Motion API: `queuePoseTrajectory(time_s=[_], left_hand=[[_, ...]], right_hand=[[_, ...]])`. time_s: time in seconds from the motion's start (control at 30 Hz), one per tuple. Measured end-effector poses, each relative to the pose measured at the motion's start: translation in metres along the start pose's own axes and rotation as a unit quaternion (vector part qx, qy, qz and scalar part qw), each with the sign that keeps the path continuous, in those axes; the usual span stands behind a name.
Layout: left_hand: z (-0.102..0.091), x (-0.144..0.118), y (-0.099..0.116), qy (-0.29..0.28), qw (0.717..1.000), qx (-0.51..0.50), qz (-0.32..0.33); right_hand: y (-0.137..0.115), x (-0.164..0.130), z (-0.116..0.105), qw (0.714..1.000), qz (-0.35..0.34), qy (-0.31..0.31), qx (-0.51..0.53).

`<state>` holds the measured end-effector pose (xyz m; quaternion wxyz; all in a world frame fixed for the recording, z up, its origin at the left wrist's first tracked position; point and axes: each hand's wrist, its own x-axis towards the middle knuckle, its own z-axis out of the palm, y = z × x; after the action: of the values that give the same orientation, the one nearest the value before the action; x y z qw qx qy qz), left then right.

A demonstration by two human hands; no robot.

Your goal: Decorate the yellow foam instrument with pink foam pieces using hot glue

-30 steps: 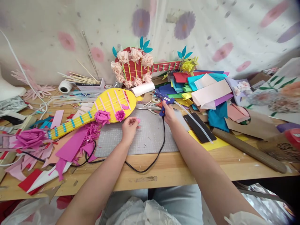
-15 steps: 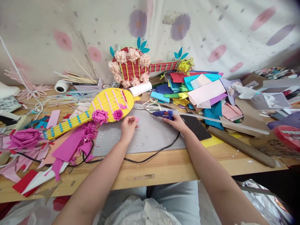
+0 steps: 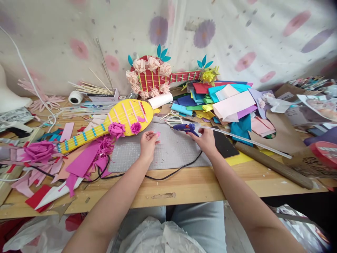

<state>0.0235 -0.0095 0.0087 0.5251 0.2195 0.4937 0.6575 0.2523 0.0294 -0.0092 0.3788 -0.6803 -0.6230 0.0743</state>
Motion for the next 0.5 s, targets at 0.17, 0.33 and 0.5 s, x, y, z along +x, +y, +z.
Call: queuePoseTrajectory(time_s=[0.17,0.33,0.5], left_hand=[[0.004,-0.005,0.003,-0.029,0.998,-0.023,-0.052],[0.010,-0.009,0.006,-0.003,0.989,-0.107,-0.102],[0.007,-0.004,0.016,0.057,0.980,-0.166,-0.090]], right_hand=[[-0.034,-0.037,0.005,0.996,-0.027,-0.062,0.057],[-0.093,-0.041,0.035,0.904,0.029,-0.217,0.368],[-0.139,-0.041,0.063,0.781,0.170,-0.236,0.552]])
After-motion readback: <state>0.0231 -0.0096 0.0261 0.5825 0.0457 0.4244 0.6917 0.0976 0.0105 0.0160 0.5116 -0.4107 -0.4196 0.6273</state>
